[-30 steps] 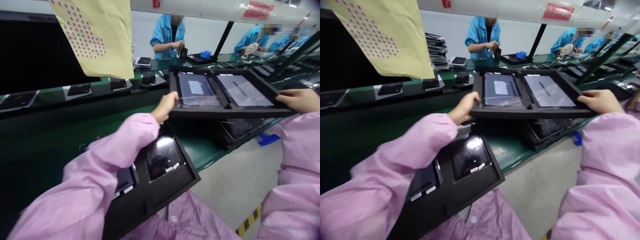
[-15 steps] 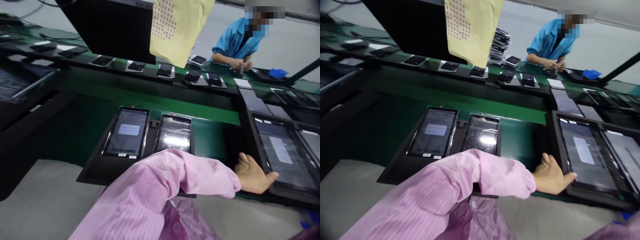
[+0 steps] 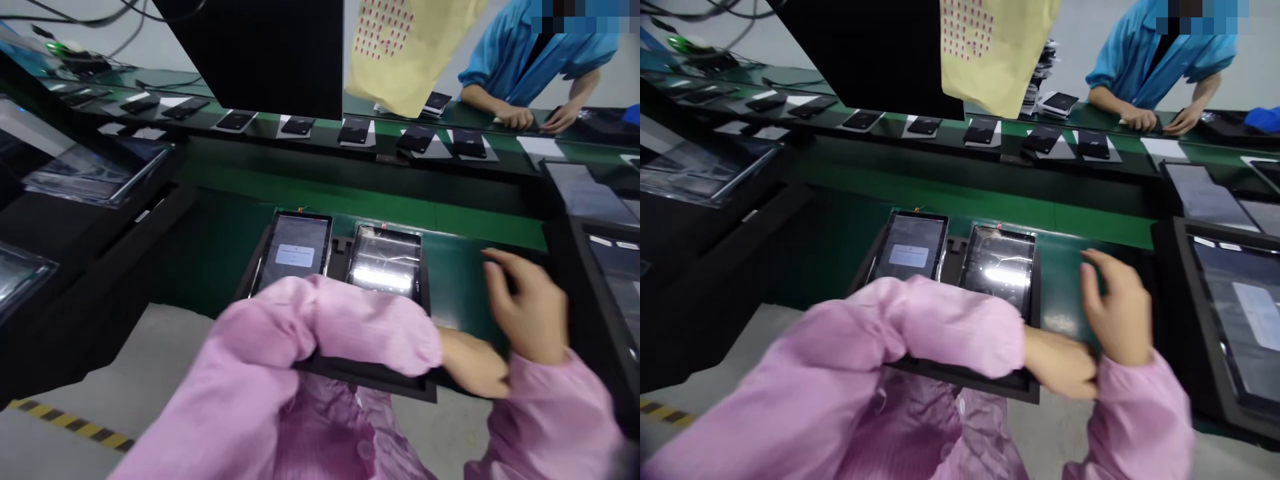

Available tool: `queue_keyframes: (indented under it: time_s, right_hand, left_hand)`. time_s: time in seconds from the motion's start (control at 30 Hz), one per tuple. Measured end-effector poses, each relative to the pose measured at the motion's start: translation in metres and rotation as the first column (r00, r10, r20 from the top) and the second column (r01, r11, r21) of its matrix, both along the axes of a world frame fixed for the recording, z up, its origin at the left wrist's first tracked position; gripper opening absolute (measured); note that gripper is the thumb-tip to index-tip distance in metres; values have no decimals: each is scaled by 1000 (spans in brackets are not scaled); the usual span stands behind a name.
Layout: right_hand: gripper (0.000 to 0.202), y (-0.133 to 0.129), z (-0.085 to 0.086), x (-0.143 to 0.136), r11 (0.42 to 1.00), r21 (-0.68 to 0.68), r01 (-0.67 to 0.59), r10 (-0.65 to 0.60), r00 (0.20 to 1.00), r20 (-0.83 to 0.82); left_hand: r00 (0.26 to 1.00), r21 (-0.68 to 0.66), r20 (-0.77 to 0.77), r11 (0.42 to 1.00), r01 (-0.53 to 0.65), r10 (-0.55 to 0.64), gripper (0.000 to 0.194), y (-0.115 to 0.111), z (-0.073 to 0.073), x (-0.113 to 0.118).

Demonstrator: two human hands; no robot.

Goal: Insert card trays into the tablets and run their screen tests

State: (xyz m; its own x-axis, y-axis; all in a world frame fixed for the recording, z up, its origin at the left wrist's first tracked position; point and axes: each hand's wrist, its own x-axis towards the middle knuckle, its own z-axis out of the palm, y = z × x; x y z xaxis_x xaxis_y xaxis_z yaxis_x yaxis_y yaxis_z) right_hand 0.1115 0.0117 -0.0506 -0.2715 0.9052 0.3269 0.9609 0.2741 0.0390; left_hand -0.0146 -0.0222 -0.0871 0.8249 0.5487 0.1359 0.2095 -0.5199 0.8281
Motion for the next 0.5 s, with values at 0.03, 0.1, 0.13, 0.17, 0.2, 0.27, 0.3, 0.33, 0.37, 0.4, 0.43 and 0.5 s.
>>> queue_keyframes:
  time_s: [0.03, 0.1, 0.13, 0.17, 0.2, 0.27, 0.3, 0.33, 0.37, 0.4, 0.43, 0.5]
  right_hand:
    - [45, 8, -28, -6, 998, -61, 8, -10, 1000, -29]
    - [55, 25, -84, -15, 989, -142, 46, -57, 996, -75]
    - [58, 33, -108, -18, 986, -153, 65, -79, 993, -90]
    - [61, 39, -127, -20, 986, -149, 80, -96, 990, -102]
    - [63, 44, -141, -21, 985, -143, 97, -113, 987, -115]
    - [63, 50, -156, -22, 984, -126, 125, -142, 980, -137]
    - [62, 50, -159, -22, 984, -118, 132, -148, 979, -143]
    - [61, 51, -159, -23, 984, -115, 133, -149, 978, -145]
    - [60, 50, -157, -25, 985, -115, 130, -146, 979, -143]
    - [59, 50, -155, -28, 985, -118, 126, -142, 981, -136]
    - [58, 49, -153, -31, 985, -121, 125, -140, 982, -125]
    - [55, 48, -150, -38, 982, -130, 139, -152, 984, -96]
  left_hand:
    - [996, 14, 3, 995, 94, -94, 19, -1, -16, -31]
    - [993, 20, -12, 993, 115, -114, 25, -1, -52, -95]
    - [999, 16, -30, 1000, 15, -15, 29, 1, -71, -126]
    - [978, 23, -38, 978, -206, 206, 28, 6, -89, -156]
    - [896, 44, -44, 897, -440, 442, 25, 12, -107, -185]
    - [637, 85, -62, 640, -763, 768, 23, 30, -140, -233]
    - [523, 100, -72, 527, -844, 850, 24, 39, -154, -253]
    - [433, 111, -83, 440, -891, 898, 24, 49, -168, -269]
    - [374, 116, -91, 382, -917, 923, 25, 59, -180, -282]
    - [332, 120, -93, 342, -932, 939, 25, 67, -191, -291]
    - [312, 122, -92, 322, -939, 946, 24, 75, -201, -297]
    - [341, 118, -86, 350, -929, 936, 23, 87, -215, -302]
